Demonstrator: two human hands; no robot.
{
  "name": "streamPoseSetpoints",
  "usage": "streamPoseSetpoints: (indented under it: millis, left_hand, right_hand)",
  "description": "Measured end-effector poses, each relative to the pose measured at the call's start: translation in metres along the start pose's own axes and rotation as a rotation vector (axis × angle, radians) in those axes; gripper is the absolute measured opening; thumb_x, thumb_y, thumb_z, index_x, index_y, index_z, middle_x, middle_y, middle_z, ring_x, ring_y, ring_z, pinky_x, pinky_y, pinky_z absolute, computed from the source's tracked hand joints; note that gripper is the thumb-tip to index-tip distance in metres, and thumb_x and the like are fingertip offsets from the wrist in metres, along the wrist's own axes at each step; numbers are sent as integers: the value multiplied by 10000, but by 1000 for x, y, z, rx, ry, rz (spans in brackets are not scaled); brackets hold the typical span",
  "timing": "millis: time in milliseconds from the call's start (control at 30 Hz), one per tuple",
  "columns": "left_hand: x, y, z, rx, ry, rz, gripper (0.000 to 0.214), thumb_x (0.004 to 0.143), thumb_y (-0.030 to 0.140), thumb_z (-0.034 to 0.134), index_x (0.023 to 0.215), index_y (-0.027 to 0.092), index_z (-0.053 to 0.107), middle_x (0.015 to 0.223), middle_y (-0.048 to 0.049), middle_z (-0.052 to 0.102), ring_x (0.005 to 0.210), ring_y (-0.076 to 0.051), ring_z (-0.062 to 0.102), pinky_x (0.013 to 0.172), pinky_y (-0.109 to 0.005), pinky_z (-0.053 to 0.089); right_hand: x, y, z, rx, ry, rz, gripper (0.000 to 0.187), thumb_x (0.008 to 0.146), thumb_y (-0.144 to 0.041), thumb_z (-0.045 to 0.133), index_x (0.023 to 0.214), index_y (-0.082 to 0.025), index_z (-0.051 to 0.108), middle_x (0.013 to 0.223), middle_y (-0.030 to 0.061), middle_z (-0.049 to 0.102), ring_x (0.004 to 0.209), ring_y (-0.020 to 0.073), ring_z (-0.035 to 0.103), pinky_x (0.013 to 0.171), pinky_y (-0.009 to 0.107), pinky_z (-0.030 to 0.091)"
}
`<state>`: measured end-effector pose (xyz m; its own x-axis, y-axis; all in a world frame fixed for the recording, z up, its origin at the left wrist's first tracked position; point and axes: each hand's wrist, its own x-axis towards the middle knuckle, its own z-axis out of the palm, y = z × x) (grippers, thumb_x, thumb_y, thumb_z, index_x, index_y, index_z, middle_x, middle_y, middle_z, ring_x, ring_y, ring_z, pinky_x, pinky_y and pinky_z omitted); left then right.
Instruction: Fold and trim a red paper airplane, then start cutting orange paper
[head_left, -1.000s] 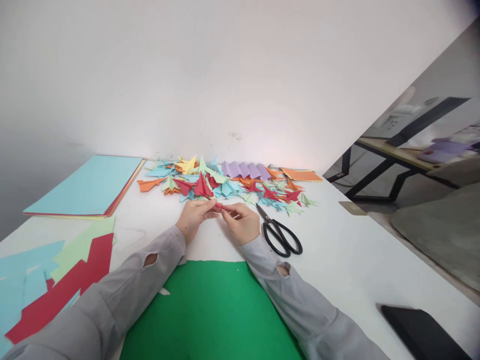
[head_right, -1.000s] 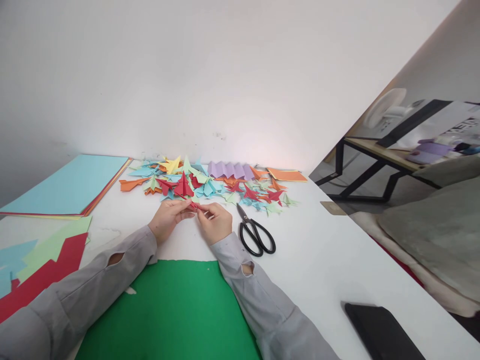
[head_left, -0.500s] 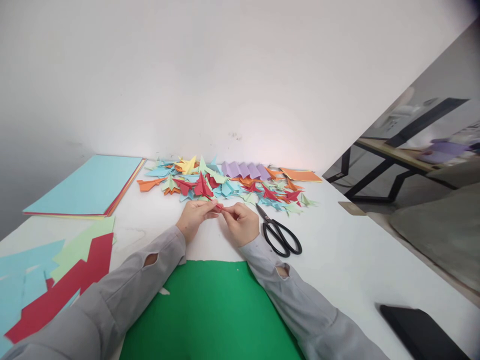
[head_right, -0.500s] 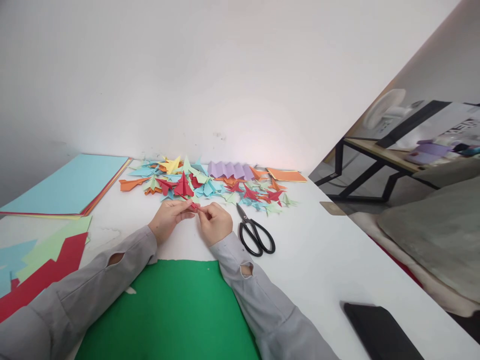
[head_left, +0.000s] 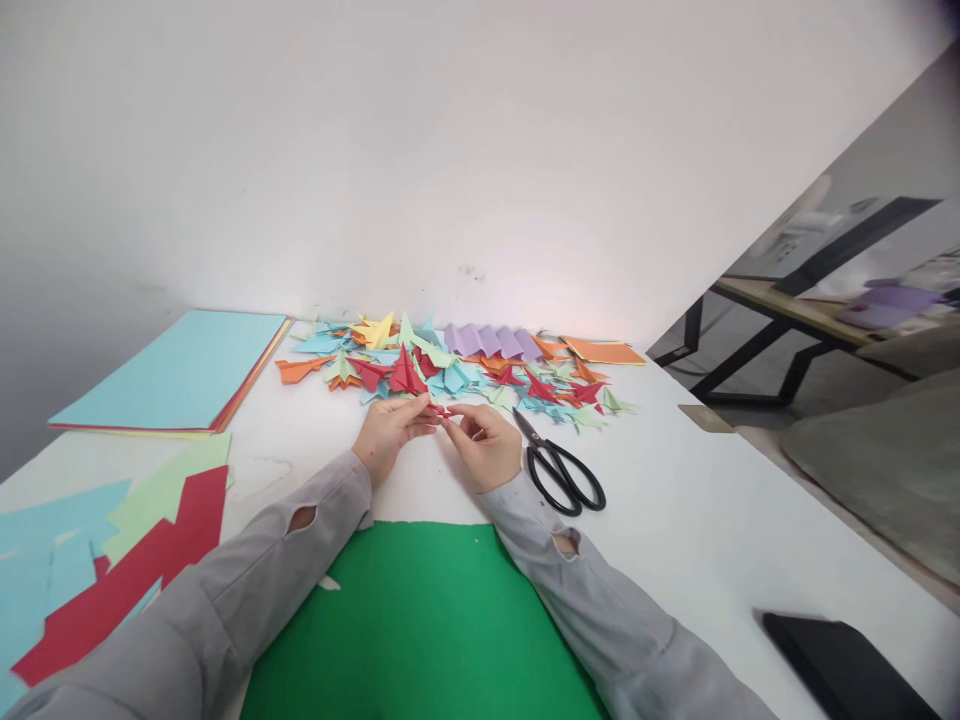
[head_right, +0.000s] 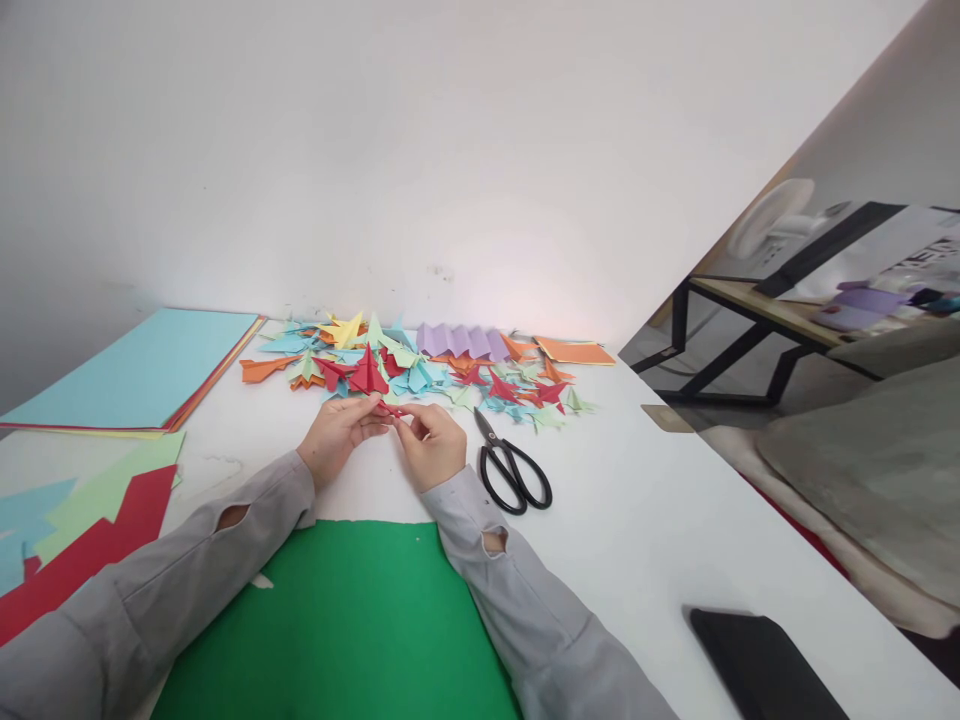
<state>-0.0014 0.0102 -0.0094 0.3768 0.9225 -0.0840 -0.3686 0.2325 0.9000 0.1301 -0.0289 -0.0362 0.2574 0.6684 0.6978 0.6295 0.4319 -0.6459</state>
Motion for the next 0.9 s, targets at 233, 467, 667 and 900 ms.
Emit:
streamPoseSetpoints:
  millis: [233,467,667,900]
  left_hand:
    - [1,-1,0,7,-17,-10,260,645,350,718,652,94,675,657,-85,675,644,-146,626,687,-289,474]
    - [-2,1,0,53,-35,-7,279,640,364,717,649,87,681,633,-87,669,623,-144,616,671,-286,473]
    - [-1,0,-1,39,-30,-13,287,639,378,714,653,94,675,664,-93,678,636,-148,618,672,-291,469]
    - [0,0,-1,42,-47,0,276,637,372,716,643,99,674,640,-87,672,621,-145,610,662,-291,470]
  right_hand:
    - [0,-2,-1,-3,1,-47,102,752,-204,610,769,-195,710,544,-15,517,477,115,483,441,238,384]
    - [2,-4,-3,40,-39,-73,134,758,-192,593,636,-194,651,542,-21,510,486,114,467,461,241,381]
    - [2,-3,-2,56,-31,-16,80,745,-224,612,695,-194,667,545,-24,517,489,114,468,460,240,379]
    - [0,-5,-1,36,-42,7,96,748,-246,605,714,-194,678,541,-15,539,484,117,472,467,248,385]
